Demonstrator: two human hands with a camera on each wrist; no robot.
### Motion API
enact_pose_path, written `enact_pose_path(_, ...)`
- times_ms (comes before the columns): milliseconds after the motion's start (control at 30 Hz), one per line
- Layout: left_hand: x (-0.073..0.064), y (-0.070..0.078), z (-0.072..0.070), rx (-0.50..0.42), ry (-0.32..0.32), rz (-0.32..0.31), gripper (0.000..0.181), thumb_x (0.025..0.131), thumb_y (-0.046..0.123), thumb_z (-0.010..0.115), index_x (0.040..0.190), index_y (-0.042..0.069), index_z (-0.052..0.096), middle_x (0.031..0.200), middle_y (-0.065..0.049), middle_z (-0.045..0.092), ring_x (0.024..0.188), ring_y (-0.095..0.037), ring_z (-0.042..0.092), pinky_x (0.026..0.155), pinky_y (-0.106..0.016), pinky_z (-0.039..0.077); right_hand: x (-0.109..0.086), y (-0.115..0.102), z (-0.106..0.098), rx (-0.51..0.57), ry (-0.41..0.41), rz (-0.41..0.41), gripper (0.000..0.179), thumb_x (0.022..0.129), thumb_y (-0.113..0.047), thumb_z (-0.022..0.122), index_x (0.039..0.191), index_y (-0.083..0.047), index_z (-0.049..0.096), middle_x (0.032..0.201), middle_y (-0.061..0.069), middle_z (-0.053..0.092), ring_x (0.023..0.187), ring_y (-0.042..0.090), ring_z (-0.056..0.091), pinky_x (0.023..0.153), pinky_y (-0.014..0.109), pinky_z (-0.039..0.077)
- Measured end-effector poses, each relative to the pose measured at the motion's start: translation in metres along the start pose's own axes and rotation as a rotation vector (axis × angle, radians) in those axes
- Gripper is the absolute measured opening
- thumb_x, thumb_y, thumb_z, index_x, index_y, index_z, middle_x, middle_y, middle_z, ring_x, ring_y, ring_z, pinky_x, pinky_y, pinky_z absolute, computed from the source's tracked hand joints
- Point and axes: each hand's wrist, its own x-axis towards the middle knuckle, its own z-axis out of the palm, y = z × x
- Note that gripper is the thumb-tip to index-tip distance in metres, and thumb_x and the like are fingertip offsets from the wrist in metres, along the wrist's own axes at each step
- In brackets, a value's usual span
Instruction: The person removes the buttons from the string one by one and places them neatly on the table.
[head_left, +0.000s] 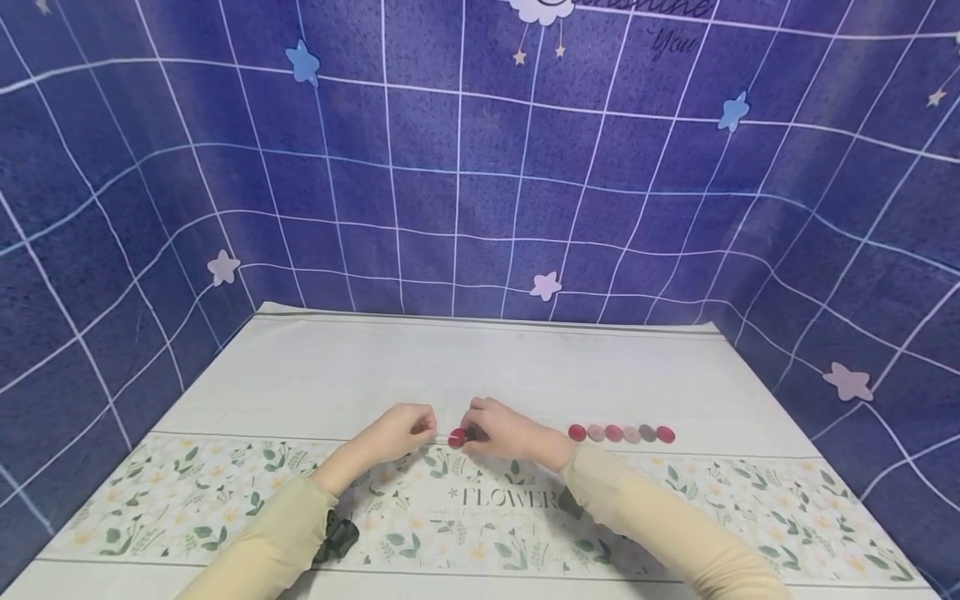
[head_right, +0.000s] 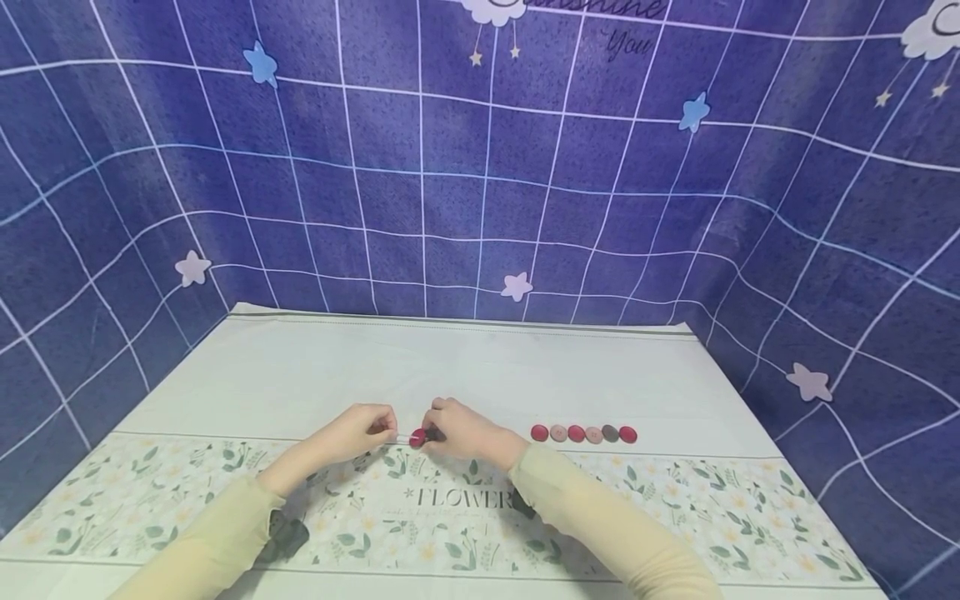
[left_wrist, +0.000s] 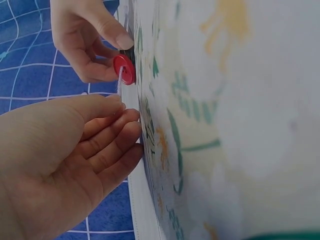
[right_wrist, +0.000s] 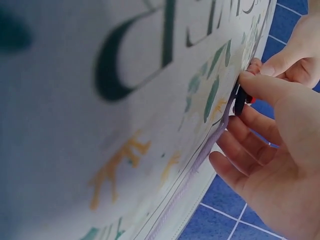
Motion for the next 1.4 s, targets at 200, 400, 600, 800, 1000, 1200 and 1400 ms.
enact_pose_path(200, 0.0, -0.002, 0.001, 0.007, 0.008, 0.023, 0.01, 0.088, 0.012, 0.062, 0.079, 0.015, 0.057, 0.075, 0.01, 0.059, 0.074, -0.005, 0.055, 0.075, -0.027, 0.05, -0.002, 0.001, -0.002, 0.011, -0.014, -0.019, 0.028, 0.084, -0.024, 0.07, 0.107, -0.009, 0.066, 0.092, -0.003, 0.058, 0.083, 0.007, 0.053, 0.079, 0.02, 0.047)
enact_pose_path(400, -0.001, -0.002, 0.002, 0.004, 0.011, 0.018, 0.011, 0.088, 0.013, 0.062, 0.079, 0.016, 0.057, 0.075, 0.01, 0.059, 0.074, -0.005, 0.055, 0.076, -0.028, 0.05, -0.003, 0.001, -0.003, 0.024, -0.021, -0.02, 0.029, 0.083, -0.022, 0.07, 0.108, -0.008, 0.067, 0.091, -0.002, 0.058, 0.08, 0.006, 0.052, 0.077, 0.019, 0.047)
enact_pose_path(600, -0.001, -0.002, 0.003, 0.009, 0.006, -0.003, 0.011, 0.088, 0.014, 0.063, 0.078, 0.017, 0.058, 0.076, 0.01, 0.06, 0.075, -0.005, 0.055, 0.076, -0.028, 0.05, -0.005, 0.002, -0.003, 0.056, -0.029, -0.012, 0.029, 0.083, -0.021, 0.07, 0.109, -0.008, 0.067, 0.091, -0.002, 0.057, 0.08, 0.004, 0.052, 0.077, 0.017, 0.047)
enact_pose_path(800, -0.001, -0.002, 0.003, 0.01, 0.004, -0.004, 0.012, 0.088, 0.013, 0.063, 0.078, 0.016, 0.057, 0.076, 0.009, 0.06, 0.075, -0.006, 0.056, 0.076, -0.03, 0.051, -0.008, 0.004, -0.004, 0.066, -0.013, -0.021, 0.028, 0.082, -0.017, 0.07, 0.108, -0.007, 0.067, 0.092, 0.0, 0.057, 0.082, 0.007, 0.053, 0.08, 0.02, 0.048)
enact_pose_path(1000, -0.001, -0.002, 0.003, 0.012, 0.007, -0.007, 0.011, 0.088, 0.013, 0.062, 0.078, 0.016, 0.058, 0.078, 0.009, 0.062, 0.081, -0.009, 0.059, 0.082, -0.034, 0.052, -0.013, 0.008, -0.006, 0.071, 0.005, -0.02, 0.028, 0.081, -0.015, 0.069, 0.108, -0.007, 0.068, 0.092, 0.001, 0.057, 0.084, 0.009, 0.054, 0.084, 0.023, 0.048)
enact_pose_path(1200, 0.0, -0.002, 0.003, 0.015, 0.015, -0.014, 0.011, 0.088, 0.014, 0.063, 0.078, 0.017, 0.057, 0.079, 0.009, 0.062, 0.084, -0.01, 0.061, 0.084, -0.036, 0.052, -0.016, 0.012, -0.006, 0.061, 0.01, -0.016, 0.029, 0.082, -0.017, 0.069, 0.109, -0.007, 0.067, 0.093, 0.0, 0.057, 0.084, 0.009, 0.054, 0.084, 0.024, 0.049)
enact_pose_path(1400, 0.0, -0.002, 0.003, 0.012, 0.023, -0.023, 0.011, 0.087, 0.014, 0.063, 0.078, 0.018, 0.057, 0.079, 0.009, 0.062, 0.084, -0.011, 0.061, 0.084, -0.037, 0.052, -0.02, 0.014, -0.01, 0.062, 0.014, -0.012, 0.028, 0.082, -0.016, 0.068, 0.108, -0.007, 0.068, 0.093, 0.0, 0.057, 0.085, 0.009, 0.054, 0.085, 0.024, 0.049)
